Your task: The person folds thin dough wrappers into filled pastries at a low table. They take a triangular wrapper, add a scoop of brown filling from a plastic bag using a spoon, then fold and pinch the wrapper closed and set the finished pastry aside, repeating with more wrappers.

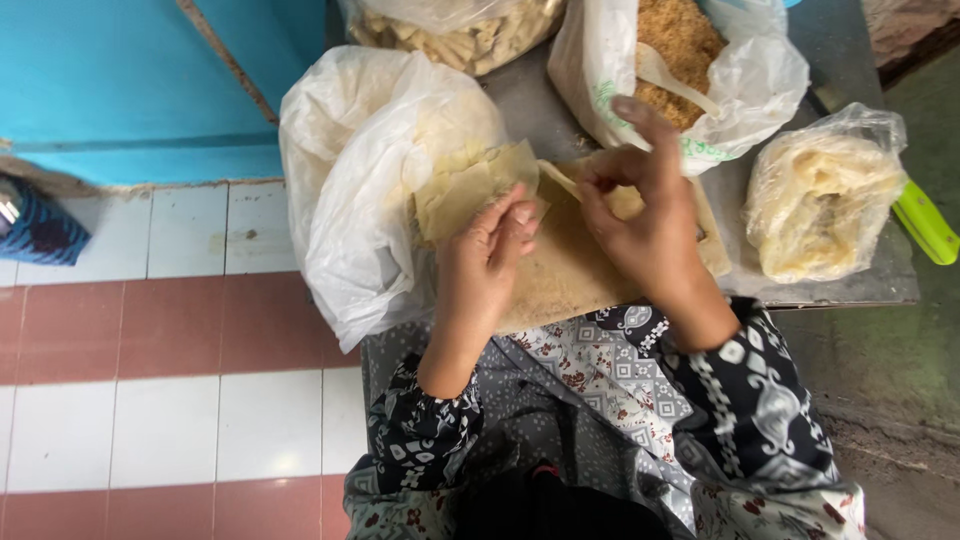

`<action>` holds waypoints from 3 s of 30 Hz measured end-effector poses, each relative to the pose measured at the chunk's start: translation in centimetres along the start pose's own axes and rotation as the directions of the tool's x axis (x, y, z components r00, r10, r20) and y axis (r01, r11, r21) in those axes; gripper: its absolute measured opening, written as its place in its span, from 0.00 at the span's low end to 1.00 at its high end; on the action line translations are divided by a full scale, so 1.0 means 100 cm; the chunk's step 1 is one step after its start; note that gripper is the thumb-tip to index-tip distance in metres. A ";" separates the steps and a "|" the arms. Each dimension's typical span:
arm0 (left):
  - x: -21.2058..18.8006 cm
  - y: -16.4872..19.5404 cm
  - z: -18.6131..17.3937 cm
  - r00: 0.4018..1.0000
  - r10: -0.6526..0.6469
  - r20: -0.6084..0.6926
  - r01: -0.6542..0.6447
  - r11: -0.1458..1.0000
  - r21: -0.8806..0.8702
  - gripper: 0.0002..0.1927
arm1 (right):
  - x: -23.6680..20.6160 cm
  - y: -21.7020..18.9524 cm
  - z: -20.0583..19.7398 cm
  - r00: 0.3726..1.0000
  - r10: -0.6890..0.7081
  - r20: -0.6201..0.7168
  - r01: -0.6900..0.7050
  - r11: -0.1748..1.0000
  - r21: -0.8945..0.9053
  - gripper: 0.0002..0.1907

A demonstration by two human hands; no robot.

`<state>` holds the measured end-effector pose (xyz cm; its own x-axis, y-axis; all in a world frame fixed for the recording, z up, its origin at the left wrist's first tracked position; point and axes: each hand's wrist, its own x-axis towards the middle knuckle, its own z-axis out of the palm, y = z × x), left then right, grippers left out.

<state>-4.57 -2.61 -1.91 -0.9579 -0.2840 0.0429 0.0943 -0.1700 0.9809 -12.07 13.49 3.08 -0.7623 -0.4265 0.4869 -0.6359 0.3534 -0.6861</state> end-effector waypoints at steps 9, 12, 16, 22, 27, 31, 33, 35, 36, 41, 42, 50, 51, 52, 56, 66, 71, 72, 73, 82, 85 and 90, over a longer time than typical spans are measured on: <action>-0.038 -0.013 0.007 0.996 -0.033 0.088 0.061 0.941 -0.334 0.17 | -0.069 -0.021 -0.006 1.000 -0.003 0.004 0.002 0.974 0.226 0.37; -0.053 -0.002 0.010 0.995 0.007 0.096 0.022 0.956 -0.294 0.15 | -0.078 -0.034 -0.004 0.987 0.126 -0.095 -0.078 0.914 0.399 0.37; -0.070 0.009 0.019 0.988 0.113 0.101 -0.081 0.957 -0.280 0.11 | -0.086 -0.049 -0.002 0.968 0.206 -0.146 -0.125 0.894 0.431 0.40; -0.081 0.021 0.026 0.990 0.073 0.123 -0.053 0.985 -0.165 0.09 | -0.098 -0.055 -0.007 0.940 0.256 -0.226 -0.109 0.852 0.512 0.38; -0.083 0.020 0.029 0.988 -0.026 0.153 0.054 0.982 -0.180 0.09 | -0.108 -0.057 -0.011 0.940 0.275 -0.202 -0.123 0.826 0.550 0.38; -0.086 0.015 0.028 0.987 -0.020 0.160 0.043 0.989 -0.142 0.08 | -0.114 -0.061 -0.011 0.964 0.213 -0.160 -0.113 0.870 0.479 0.38; -0.087 0.013 0.027 0.988 -0.010 0.156 0.034 0.987 -0.155 0.08 | -0.115 -0.061 -0.012 0.965 0.208 -0.157 -0.104 0.859 0.501 0.38; -0.089 0.012 0.026 0.988 -0.008 0.151 0.039 0.979 -0.201 0.08 | -0.116 -0.060 -0.012 0.966 0.183 -0.183 -0.055 0.835 0.548 0.38; -0.089 0.013 0.026 0.990 -0.010 0.137 0.038 0.979 -0.199 0.08 | -0.117 -0.060 -0.012 0.964 0.157 -0.213 -0.032 0.868 0.496 0.38; -0.092 0.021 0.025 0.991 0.001 0.132 0.027 0.977 -0.210 0.10 | -0.122 -0.063 -0.013 0.951 0.090 -0.296 -0.009 0.965 0.262 0.37; -0.093 0.022 0.026 0.991 0.012 0.135 0.014 0.982 -0.189 0.09 | -0.122 -0.064 -0.013 0.951 0.091 -0.296 -0.013 0.967 0.254 0.37; -0.095 0.025 0.028 0.878 0.455 0.149 -0.474 0.780 0.409 0.07 | -0.120 -0.074 -0.017 0.965 0.051 -0.256 -0.042 0.998 0.040 0.36; -0.095 0.024 0.027 0.881 0.446 0.159 -0.470 0.780 0.414 0.07 | -0.119 -0.074 -0.016 0.959 0.081 -0.271 -0.053 0.993 0.110 0.35; -0.094 0.022 0.027 0.884 0.436 0.169 -0.465 0.780 0.418 0.07 | -0.117 -0.072 -0.014 0.952 0.113 -0.285 -0.063 0.982 0.179 0.34; -0.077 0.017 0.023 0.923 0.349 0.164 -0.366 0.927 0.085 0.01 | -0.111 -0.058 -0.018 0.906 0.377 -0.192 -0.130 0.679 0.723 0.31; -0.085 0.024 0.028 0.970 0.216 0.114 -0.233 0.957 0.170 0.05 | -0.108 -0.047 -0.007 0.867 0.494 -0.068 -0.296 0.619 0.727 0.31; -0.077 0.003 0.013 0.984 0.159 0.083 -0.159 0.987 -0.005 0.04 | -0.108 -0.034 0.000 0.869 0.475 -0.137 -0.153 0.522 0.839 0.27; -0.074 -0.003 0.007 0.987 0.142 0.079 -0.135 0.986 -0.094 0.04 | -0.107 -0.030 -0.001 0.854 0.505 -0.122 -0.135 0.443 0.886 0.26; -0.070 -0.007 0.000 0.989 0.127 0.077 -0.111 0.977 -0.183 0.04 | -0.106 -0.025 -0.004 0.840 0.532 -0.105 -0.112 0.360 0.926 0.24; -0.057 -0.019 -0.038 0.997 -0.003 -0.078 -0.030 0.911 -0.412 0.09 | -0.095 -0.010 -0.023 0.816 0.576 -0.041 -0.002 0.075 0.997 0.12; -0.043 0.002 -0.042 0.970 0.189 -0.155 -0.215 0.961 -0.172 0.09 | -0.089 -0.007 -0.032 0.833 0.508 -0.219 0.086 0.272 0.959 0.12; -0.020 0.059 -0.048 0.763 0.616 0.199 -0.249 -0.005 0.969 0.20 | -0.065 0.003 -0.048 0.909 0.402 -0.109 -0.039 0.342 0.939 0.11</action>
<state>-0.76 -7.57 2.90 -0.7264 -0.1333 0.6743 -0.0248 0.9855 0.1681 -7.90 20.37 2.28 -0.9619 -0.1547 0.2256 -0.0748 -0.6445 -0.7609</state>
